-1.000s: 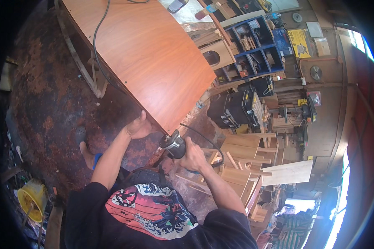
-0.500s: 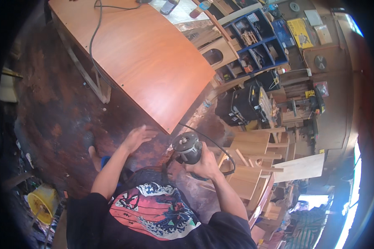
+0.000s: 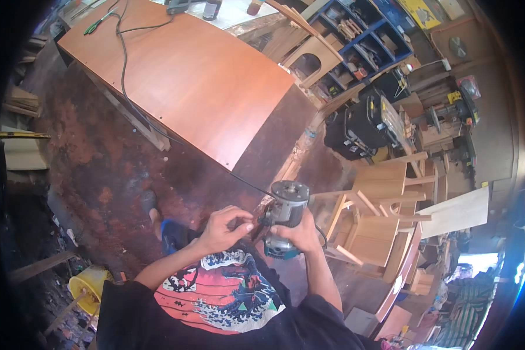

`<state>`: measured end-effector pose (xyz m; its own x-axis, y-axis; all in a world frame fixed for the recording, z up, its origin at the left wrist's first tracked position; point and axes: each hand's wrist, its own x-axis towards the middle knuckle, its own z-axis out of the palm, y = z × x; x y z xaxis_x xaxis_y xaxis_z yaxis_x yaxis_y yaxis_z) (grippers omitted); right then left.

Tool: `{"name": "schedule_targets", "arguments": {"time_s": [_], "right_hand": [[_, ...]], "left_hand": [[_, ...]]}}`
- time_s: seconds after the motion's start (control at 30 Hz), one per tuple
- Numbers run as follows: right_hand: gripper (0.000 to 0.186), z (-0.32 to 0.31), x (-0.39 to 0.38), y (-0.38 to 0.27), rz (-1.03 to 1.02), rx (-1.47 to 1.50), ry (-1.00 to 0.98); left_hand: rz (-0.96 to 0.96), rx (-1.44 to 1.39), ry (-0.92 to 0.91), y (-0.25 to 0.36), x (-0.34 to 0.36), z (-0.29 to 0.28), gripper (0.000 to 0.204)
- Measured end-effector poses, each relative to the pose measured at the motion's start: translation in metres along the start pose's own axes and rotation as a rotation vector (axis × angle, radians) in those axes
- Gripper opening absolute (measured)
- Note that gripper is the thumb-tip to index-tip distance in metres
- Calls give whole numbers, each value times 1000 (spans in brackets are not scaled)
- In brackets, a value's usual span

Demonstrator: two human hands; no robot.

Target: The person trims the excess edge banding of a wood panel with scissors and then uses a handheld router to smooth the edges of the panel.

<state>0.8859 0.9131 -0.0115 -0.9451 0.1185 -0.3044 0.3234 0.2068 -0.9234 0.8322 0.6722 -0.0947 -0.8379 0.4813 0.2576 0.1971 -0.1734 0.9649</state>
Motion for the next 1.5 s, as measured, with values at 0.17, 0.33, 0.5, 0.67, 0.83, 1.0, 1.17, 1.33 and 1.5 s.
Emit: {"name": "schedule_targets", "arguments": {"time_s": [0.17, 0.33, 0.5, 0.67, 0.83, 1.0, 1.17, 1.33, 1.5], "right_hand": [[71, 1, -6, 9, -12, 281, 168], [64, -3, 1, 30, -40, 583, 216], [59, 7, 0, 16, -102, 785, 213], [60, 10, -2, 20, -122, 944, 178], [62, 13, -6, 25, -129, 1054, 86], [57, 15, -8, 27, -198, 1022, 129], [58, 19, -14, 23, -196, 1032, 142], [56, 19, -24, 31, -168, 1149, 187], [58, 12, -30, 41, -132, 1025, 169]], "left_hand": [[32, 128, -158, 20, -13, 35, 53], [156, 299, -150, 31, -7, 42, 52], [72, 312, -88, 36, -11, 45, 55], [163, 411, -75, 51, -4, 38, 55], [135, 406, -79, 61, -7, 39, 53], [80, 475, -109, 73, -8, 39, 53], [156, 528, -161, 78, -6, 37, 49], [-112, 269, 39, 49, -2, 15, 41], [197, 687, 499, -47, 42, -37, 44]]}}
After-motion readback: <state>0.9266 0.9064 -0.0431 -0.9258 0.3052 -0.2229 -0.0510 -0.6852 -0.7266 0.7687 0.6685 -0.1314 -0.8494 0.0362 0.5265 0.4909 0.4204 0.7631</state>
